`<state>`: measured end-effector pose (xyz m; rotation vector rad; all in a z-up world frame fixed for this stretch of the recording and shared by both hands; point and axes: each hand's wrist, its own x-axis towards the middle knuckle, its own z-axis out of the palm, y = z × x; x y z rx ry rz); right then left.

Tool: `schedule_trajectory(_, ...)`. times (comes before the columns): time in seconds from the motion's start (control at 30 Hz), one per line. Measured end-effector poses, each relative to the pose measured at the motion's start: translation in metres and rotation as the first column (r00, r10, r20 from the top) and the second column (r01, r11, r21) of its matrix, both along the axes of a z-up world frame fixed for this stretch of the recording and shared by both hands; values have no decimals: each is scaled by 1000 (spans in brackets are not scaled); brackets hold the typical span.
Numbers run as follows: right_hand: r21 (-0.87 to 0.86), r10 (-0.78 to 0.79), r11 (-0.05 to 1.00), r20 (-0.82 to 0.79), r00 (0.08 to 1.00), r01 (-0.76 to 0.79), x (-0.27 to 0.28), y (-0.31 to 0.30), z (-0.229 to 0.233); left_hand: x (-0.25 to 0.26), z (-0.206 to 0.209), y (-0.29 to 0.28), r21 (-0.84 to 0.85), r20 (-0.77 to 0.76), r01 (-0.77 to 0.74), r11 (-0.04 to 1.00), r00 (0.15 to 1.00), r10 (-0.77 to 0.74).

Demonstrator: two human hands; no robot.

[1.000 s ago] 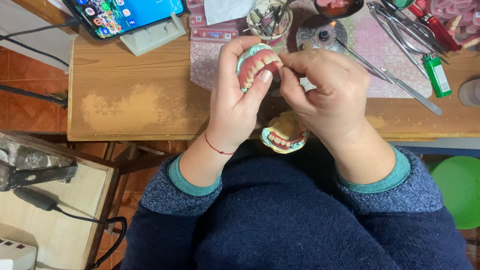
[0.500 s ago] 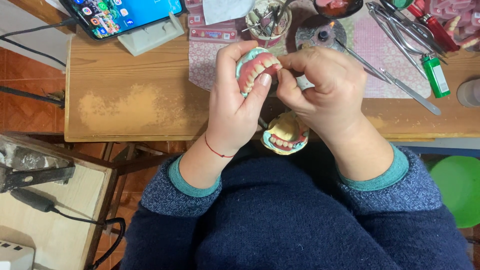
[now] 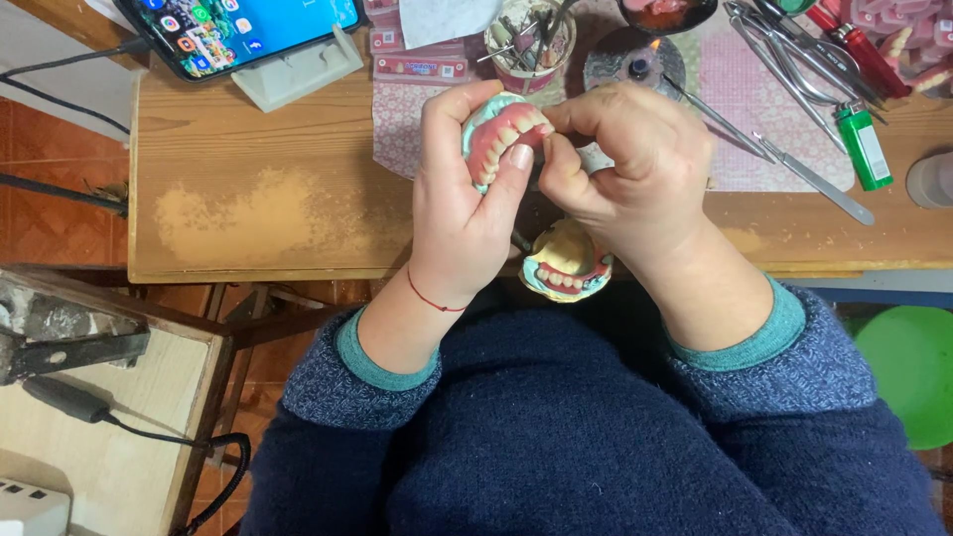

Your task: The recorder uses a heated spatula to mold and adjust a dental model of teeth and gums.

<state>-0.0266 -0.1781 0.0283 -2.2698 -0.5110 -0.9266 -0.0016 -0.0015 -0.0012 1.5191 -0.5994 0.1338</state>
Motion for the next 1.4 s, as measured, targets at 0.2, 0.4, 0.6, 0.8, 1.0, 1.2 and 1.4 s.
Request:
schedule_trajectory(0.2,9,19,1000,-3,1000,-18,1,-2,-3,1,-4,-1,5,25,-16,1000,1000,16)
schedule_trajectory(0.4,4,38,999,1,999,-38,3,-2,-4,0,-1,0,22,45,-40,999,998,39)
schedule_trajectory(0.6,36,40,999,-10,999,-39,1,1,1,-1,-1,1,42,78,-37,998,996,34)
schedule_trajectory(0.8,28,97,995,-36,995,-96,1,0,11,7,-2,4,-71,-127,61,996,989,-69)
schedule_trajectory(1.0,131,157,982,-184,970,-134,-2,-12,13,12,-7,5,-73,-85,126,989,987,-133)
schedule_trajectory(1.2,186,191,970,-200,961,-154,-3,-18,9,21,-11,6,-174,-171,237,956,949,-266)
schedule_trajectory(1.4,272,149,956,-130,980,-110,-19,-55,1,38,-20,4,-241,-199,300,923,916,-349)
